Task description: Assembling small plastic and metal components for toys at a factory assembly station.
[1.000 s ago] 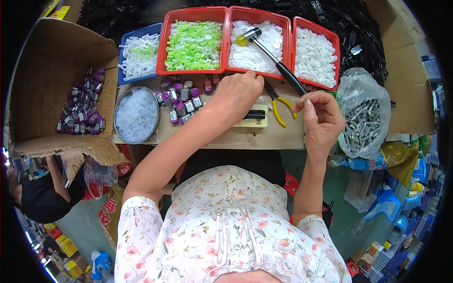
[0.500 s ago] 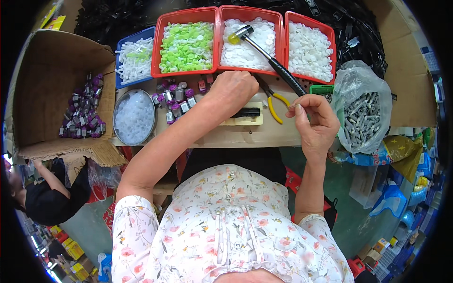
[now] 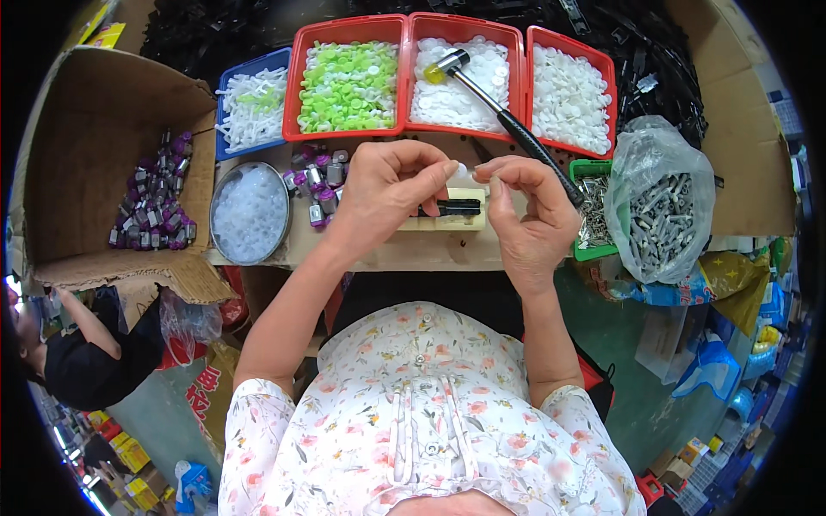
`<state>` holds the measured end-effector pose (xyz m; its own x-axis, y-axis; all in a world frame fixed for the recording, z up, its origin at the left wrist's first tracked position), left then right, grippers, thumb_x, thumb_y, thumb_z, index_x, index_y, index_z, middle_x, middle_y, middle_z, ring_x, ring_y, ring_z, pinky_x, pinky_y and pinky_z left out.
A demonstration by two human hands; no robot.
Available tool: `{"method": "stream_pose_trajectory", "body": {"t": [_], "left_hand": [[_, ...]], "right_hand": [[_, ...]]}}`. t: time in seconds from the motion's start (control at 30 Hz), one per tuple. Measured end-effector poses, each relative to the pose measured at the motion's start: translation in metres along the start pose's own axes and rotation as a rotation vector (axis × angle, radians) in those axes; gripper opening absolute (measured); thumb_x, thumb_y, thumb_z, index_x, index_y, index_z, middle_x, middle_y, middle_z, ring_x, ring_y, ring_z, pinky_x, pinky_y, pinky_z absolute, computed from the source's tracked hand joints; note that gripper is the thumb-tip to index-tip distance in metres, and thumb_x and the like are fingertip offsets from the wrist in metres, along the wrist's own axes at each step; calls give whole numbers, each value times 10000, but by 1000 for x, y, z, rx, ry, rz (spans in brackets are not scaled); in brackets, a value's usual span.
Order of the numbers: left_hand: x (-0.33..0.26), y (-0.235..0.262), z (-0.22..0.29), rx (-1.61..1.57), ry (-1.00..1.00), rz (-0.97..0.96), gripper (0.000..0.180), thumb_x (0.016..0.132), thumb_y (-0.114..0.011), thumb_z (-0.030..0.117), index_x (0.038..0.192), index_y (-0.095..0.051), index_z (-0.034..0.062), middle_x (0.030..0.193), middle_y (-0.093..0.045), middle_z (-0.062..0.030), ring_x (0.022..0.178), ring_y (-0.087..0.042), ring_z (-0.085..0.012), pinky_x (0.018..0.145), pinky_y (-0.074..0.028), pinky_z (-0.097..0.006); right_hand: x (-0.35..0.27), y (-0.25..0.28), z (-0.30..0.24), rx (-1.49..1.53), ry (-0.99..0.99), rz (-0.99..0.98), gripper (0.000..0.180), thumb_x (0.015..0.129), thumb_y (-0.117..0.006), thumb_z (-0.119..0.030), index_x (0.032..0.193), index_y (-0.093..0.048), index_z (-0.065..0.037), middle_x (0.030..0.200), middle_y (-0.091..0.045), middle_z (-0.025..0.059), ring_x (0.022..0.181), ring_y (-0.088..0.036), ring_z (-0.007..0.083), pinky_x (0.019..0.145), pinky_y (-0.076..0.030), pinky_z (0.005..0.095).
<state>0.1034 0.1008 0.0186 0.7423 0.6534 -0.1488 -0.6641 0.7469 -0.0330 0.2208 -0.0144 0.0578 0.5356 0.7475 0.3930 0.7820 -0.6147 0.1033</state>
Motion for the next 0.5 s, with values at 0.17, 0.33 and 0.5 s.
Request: {"method": "stream_pose_trajectory", "body": {"t": [0.17, 0.33, 0.5], "left_hand": [[-12, 2, 2, -41, -37, 32, 193, 936, -687, 136, 970, -708, -53, 746, -670, -22, 645, -618, -51, 550, -502, -201], [-17, 4, 1, -30, -104, 51, 150, 922, -705, 107, 975, -719, -33, 764, -693, -24, 622, -620, -54, 547, -505, -198], [-20, 4, 2, -39, -138, 76, 145, 921, -707, 102, 973, -718, -33, 763, -694, -24, 631, -625, -53, 547, -505, -195]], "right_hand": [[2, -15, -14, -167, 159, -33, 149, 833, -631, 117, 942, -628, 16, 1006, -697, 115, 925, -658, 160, 854, -508, 284], [-3, -23, -24, -347, 295, -53, 188, 789, -669, 113, 938, -632, 4, 983, -709, 135, 895, -677, 191, 800, -520, 296], [-12, -31, -41, -581, 519, -49, 206, 778, -691, 104, 948, -631, 3, 991, -712, 133, 866, -683, 193, 760, -527, 298]]}}
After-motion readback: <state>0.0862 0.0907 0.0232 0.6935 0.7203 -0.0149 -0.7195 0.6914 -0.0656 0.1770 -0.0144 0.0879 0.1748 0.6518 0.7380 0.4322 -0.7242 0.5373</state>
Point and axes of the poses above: each hand's wrist, its own x-axis towards the middle knuckle, its own y-axis out of the back of the hand, z = x × y, the point moved 9 cm from there along x, towards the middle knuckle
